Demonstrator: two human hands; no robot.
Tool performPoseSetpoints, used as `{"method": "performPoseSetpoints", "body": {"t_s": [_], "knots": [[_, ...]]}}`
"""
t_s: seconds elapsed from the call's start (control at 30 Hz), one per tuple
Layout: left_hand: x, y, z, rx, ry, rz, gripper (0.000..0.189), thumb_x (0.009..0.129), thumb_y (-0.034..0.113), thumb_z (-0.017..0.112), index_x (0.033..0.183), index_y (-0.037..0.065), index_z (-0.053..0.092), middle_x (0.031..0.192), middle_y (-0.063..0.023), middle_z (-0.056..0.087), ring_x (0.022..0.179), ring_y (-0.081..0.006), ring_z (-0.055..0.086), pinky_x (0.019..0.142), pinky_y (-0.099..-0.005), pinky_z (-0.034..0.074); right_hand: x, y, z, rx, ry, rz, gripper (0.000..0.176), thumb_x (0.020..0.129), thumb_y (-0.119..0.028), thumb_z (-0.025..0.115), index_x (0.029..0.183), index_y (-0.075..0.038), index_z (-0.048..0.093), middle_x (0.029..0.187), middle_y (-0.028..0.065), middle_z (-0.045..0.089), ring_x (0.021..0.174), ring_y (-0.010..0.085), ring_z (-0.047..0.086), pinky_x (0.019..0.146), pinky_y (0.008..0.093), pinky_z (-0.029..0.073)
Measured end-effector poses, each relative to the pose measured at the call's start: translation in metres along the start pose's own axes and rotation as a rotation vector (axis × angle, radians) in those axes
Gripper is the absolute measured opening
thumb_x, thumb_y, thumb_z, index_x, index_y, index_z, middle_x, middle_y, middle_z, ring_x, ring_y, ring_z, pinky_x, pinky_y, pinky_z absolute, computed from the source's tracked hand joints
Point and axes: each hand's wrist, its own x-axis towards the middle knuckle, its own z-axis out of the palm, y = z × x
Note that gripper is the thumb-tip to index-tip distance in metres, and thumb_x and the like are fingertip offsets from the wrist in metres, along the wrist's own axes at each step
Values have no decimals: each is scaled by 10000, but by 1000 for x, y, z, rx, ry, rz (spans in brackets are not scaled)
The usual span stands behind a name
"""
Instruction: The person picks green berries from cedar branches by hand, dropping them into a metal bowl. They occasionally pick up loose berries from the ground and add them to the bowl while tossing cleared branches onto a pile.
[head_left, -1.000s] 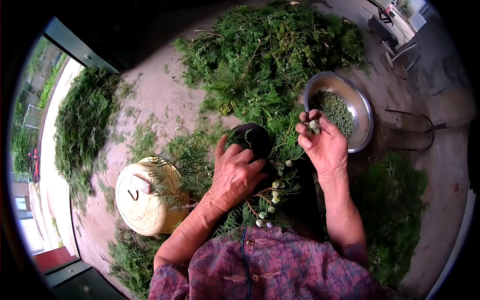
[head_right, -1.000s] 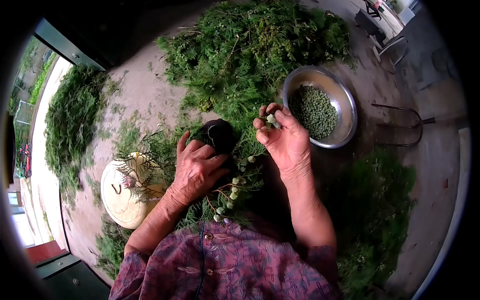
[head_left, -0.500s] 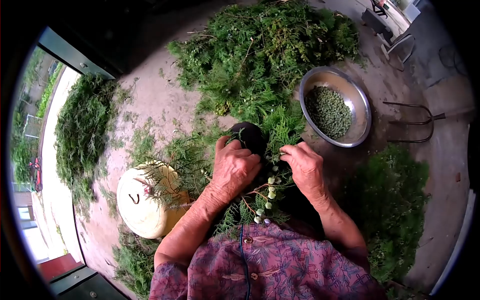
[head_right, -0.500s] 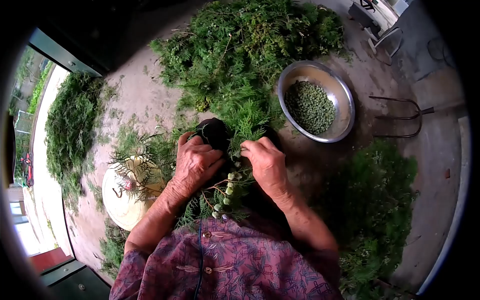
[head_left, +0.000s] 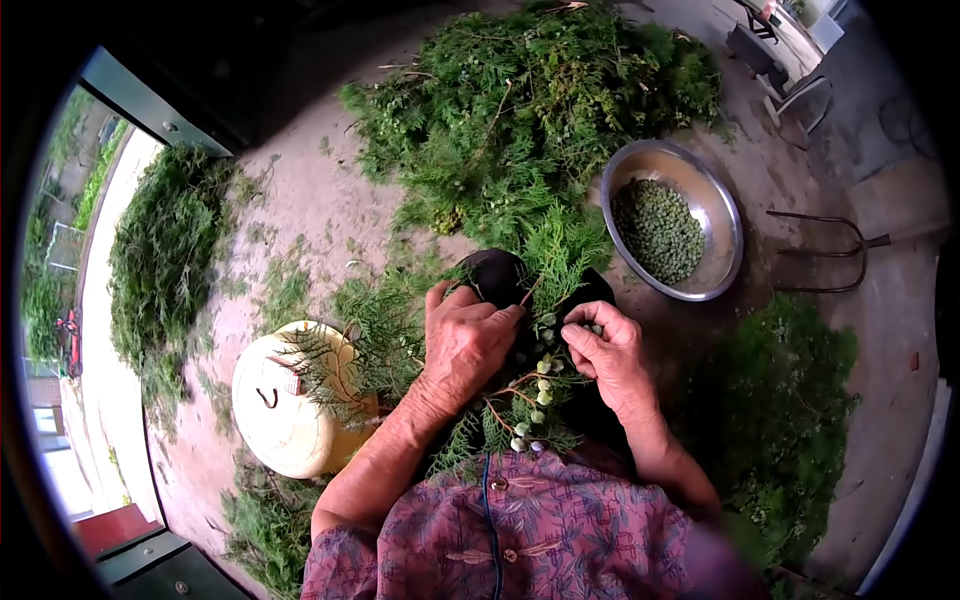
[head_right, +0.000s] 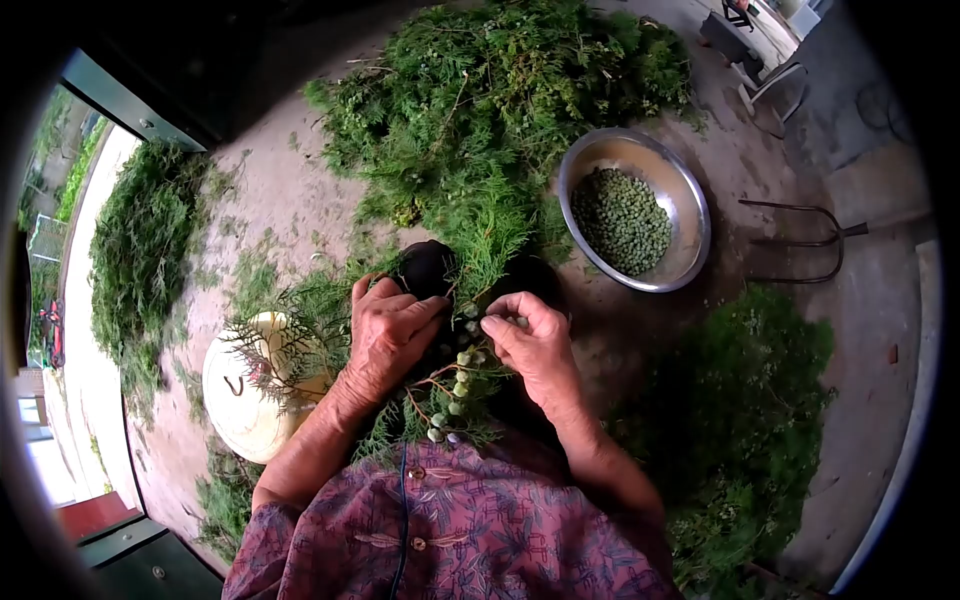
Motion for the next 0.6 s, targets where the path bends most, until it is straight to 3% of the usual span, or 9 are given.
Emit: {"method": "performPoseSetpoints", "body": {"t_s": [0.07,0.17,0.27,0.37,0.4,0.43,0.5,0.57,0.6], "knots": [[0,-1,1,-25,10,-5,151,669,145,664,817,115,670,583,11,532,658,-196,497,824,-418,354,3,5,6,-153,21,-49,169,801,-75,642,938,-5,573,688,-15,555,550,36,480,475,180,385],[1,-1,1,-41,12,-9,142,659,138,670,798,106,662,588,8,532,658,-198,494,797,-407,353,15,6,20,-558,67,-456,199,778,-72,658,925,31,571,750,7,598,661,107,556,591,261,465],[1,-2,-1,-21,-30,-27,132,647,132,676,772,98,651,630,-7,531,685,-205,493,766,-403,351,22,9,22,-722,78,-639,158,796,-88,646,894,18,581,728,0,582,594,87,529,521,228,438],[2,-6,-1,-62,-54,-92,126,635,119,682,746,84,632,675,-34,514,714,-224,488,739,-394,351,8,-10,16,-95,-76,-17,117,814,-87,625,888,-7,582,692,-16,549,518,63,476,439,190,370],[-2,-10,2,-107,-63,-144,125,629,109,683,732,75,620,688,-44,506,720,-235,484,726,-388,356,6,-16,10,168,-111,13,93,832,-83,602,903,-28,578,655,-25,511,470,42,419,401,162,294],[-2,-14,4,-150,-68,-193,126,624,99,685,719,67,609,701,-55,498,725,-245,479,714,-381,360,6,-21,0,263,-170,-30,124,840,-87,591,951,-36,566,681,-7,523,496,52,442,400,170,304],[-2,-19,5,-453,-50,-331,171,654,43,686,684,12,521,687,-58,451,716,-214,463,648,-317,381,7,-31,1,363,-84,-72,131,852,-110,579,965,-46,560,719,8,533,542,67,483,405,178,320],[-2,-22,3,-483,-131,-447,131,686,41,672,748,13,560,697,-54,462,745,-189,476,681,-307,389,11,-34,5,387,-109,-15,103,856,-128,577,936,-68,553,737,0,533,593,82,520,414,187,342],[-3,-22,7,-527,-59,-416,133,672,53,677,759,26,581,686,-66,476,731,-221,483,659,-326,395,14,-31,7,387,-132,19,93,855,-133,581,922,-75,553,732,-7,531,597,82,524,417,188,347]]}}
